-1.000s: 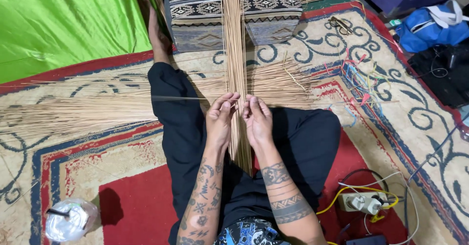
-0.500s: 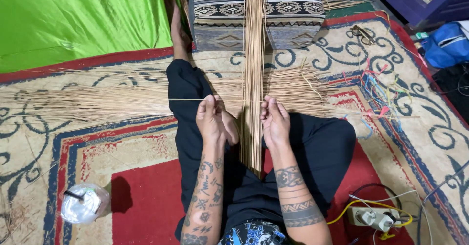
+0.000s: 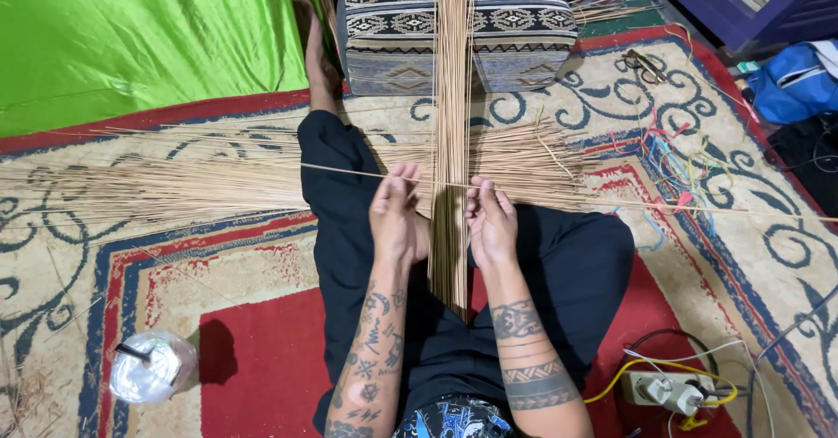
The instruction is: The person weaves thin wooden sticks together on the floor to create a mat.
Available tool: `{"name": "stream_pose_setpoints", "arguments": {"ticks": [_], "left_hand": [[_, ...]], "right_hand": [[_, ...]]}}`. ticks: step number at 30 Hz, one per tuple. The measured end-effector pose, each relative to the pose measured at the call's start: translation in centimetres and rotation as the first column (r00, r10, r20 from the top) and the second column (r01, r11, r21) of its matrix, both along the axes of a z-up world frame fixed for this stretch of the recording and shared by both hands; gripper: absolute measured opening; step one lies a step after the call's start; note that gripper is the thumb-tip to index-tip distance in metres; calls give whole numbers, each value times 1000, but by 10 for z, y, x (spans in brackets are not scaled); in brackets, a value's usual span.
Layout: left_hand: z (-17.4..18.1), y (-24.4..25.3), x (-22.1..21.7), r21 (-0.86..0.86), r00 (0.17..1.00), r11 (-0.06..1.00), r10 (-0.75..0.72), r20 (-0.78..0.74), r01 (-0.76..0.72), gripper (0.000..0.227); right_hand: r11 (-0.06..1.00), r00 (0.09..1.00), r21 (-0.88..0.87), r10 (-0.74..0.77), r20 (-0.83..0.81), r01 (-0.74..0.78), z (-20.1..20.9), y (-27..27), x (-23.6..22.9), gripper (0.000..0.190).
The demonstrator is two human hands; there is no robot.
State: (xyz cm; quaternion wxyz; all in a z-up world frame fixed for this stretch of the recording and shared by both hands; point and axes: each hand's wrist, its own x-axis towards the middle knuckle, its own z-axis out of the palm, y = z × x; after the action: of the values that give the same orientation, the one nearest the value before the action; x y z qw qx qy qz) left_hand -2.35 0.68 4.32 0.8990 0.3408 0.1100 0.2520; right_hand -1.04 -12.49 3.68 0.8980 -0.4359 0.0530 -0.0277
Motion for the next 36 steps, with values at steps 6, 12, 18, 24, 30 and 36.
{"name": "stream_pose_setpoints", "arguments": {"ticks": [6,12,18,24,30,36], "left_hand": [[-24,-15,16,-17,1000,1000,15,-9,-15,10],[-23,12,9,-190,992,974,126,17,-120,15],[-7,-25,0,75,999,996,-44,-18,45,23],[-34,11,9,-85,972,972,210,-106,-219,9],[-23,-12,6,49,994,994,-96,54,93,17],[-32,17,13,-67,986,984,164,-31,-165,6]], "right_hand": [[999,997,-36,16,-69,-19,3,5,-5,29],[999,998,-26,-42,-53,41,-4,-5,3,29],[994,997,-96,50,-64,-56,2,12,-9,31],[999,995,-37,-36,-95,33,-10,-13,7,32],[997,998,-80,-27,-59,22,-14,2,5,35],[994,992,-44,-101,-72,98,-1,-20,12,32]]}}
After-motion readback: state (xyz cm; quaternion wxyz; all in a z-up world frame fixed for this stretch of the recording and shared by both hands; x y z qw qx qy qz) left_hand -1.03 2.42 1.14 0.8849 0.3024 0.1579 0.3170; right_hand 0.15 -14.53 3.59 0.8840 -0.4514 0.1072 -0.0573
